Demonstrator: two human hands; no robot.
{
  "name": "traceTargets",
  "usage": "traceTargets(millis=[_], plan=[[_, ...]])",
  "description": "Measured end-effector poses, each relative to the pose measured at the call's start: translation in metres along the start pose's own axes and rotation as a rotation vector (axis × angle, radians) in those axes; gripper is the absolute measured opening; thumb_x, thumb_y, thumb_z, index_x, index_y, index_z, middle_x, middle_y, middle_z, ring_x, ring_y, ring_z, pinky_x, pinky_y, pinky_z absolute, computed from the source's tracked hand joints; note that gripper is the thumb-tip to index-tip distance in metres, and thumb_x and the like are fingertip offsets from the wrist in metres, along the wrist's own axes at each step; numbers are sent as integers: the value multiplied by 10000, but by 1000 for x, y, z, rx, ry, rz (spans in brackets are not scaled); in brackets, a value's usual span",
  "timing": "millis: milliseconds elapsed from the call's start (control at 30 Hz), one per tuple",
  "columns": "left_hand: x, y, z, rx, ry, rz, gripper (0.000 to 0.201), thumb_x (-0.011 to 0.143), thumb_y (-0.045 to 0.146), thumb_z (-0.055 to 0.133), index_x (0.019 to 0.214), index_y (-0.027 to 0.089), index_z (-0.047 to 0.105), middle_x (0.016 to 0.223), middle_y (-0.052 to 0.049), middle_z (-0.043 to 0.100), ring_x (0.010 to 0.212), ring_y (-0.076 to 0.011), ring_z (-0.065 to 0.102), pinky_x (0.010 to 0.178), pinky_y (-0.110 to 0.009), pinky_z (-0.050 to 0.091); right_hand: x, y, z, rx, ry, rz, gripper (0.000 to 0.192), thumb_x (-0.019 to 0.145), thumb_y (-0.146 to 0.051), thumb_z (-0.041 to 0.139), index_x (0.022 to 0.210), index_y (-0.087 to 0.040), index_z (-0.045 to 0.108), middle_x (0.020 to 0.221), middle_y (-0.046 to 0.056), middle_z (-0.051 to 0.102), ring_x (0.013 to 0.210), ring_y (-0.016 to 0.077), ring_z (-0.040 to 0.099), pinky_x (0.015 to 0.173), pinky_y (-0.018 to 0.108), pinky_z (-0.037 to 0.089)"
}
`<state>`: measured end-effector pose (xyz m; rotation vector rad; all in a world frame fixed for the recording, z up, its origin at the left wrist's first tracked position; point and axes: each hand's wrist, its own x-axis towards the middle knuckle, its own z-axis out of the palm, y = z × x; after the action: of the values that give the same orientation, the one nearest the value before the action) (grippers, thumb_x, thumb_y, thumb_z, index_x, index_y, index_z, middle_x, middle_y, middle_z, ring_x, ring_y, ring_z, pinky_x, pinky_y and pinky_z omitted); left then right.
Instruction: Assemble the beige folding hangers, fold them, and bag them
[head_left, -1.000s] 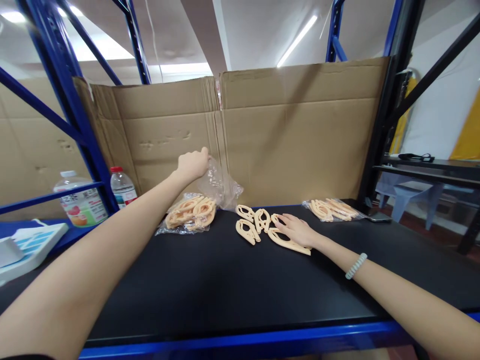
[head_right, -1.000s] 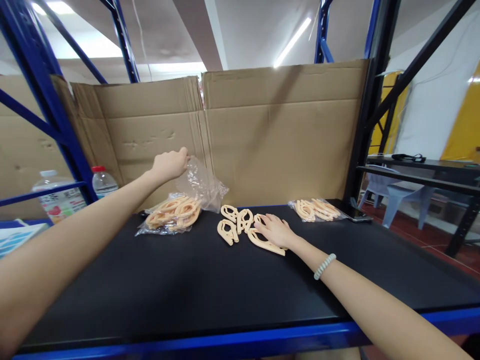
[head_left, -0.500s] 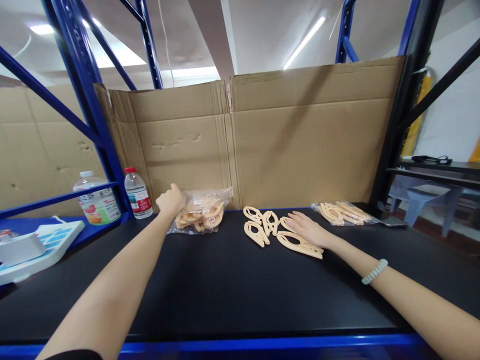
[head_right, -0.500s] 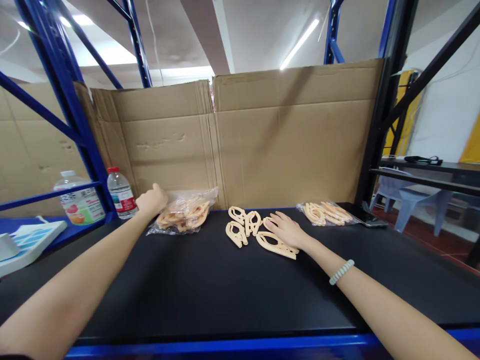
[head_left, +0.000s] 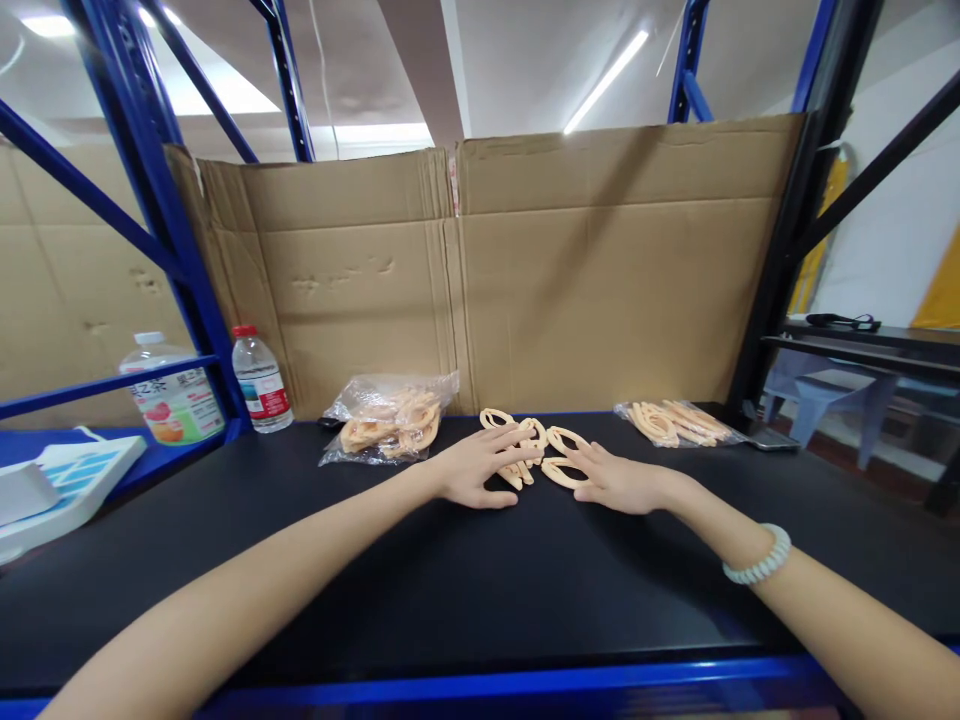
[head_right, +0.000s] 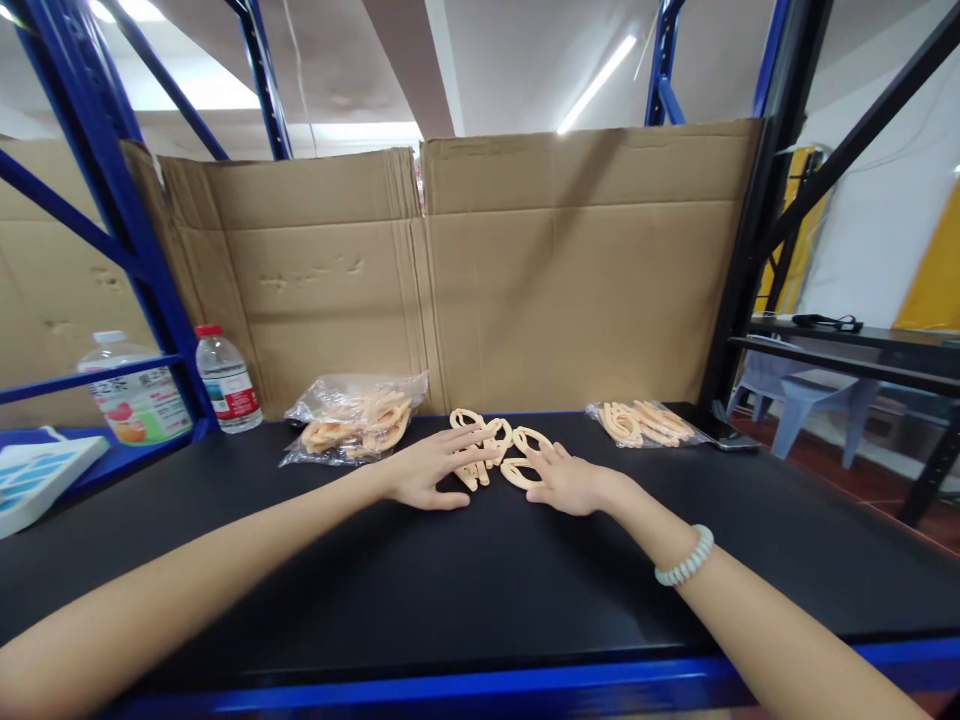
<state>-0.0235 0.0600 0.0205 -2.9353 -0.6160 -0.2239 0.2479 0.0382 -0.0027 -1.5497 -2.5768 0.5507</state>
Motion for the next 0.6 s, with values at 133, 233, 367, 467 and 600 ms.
traceTargets(millis=[133,233,367,467,600], plan=[[24,-23,24,-36,-85,-164,687,852,599,467,1451,297,318,1552,-39,255,1422,-302,194,1143,-471,163,16,8,0,-12,3,-15,645,914,-384,430,1491,-355,144,1574,-20,61,1430,334,5,1100,635,64],[37,-36,36,-13,-34,-292,688,875,642,367,1452,269,321,1507,-96,351,1400,-318,240,1102,-523,224,29,17,-5,-66,31,9,566,936,-421,376,1468,-419,182,1578,-40,58,1429,343,-10,1062,685,47],[47,-45,47,41,57,-472,720,871,692,276,1430,247,366,1449,-172,415,1342,-393,310,1025,-654,226,48,28,-9,-130,240,-23,616,887,-540,452,1453,-354,295,1576,68,127,1427,335,123,1073,610,189],[52,-51,49,98,142,-549,688,864,672,358,1395,239,408,1436,-162,426,1329,-381,324,1032,-636,218,56,31,-8,-153,388,35,758,823,-585,536,1459,-252,292,1534,147,224,1391,315,243,1068,499,277],[51,-55,44,182,268,-612,635,828,574,547,1324,186,467,1319,-179,505,1259,-361,389,1028,-559,251,53,27,-5,-187,565,159,724,781,-596,581,1343,-171,416,1321,176,462,1219,319,449,976,430,372]])
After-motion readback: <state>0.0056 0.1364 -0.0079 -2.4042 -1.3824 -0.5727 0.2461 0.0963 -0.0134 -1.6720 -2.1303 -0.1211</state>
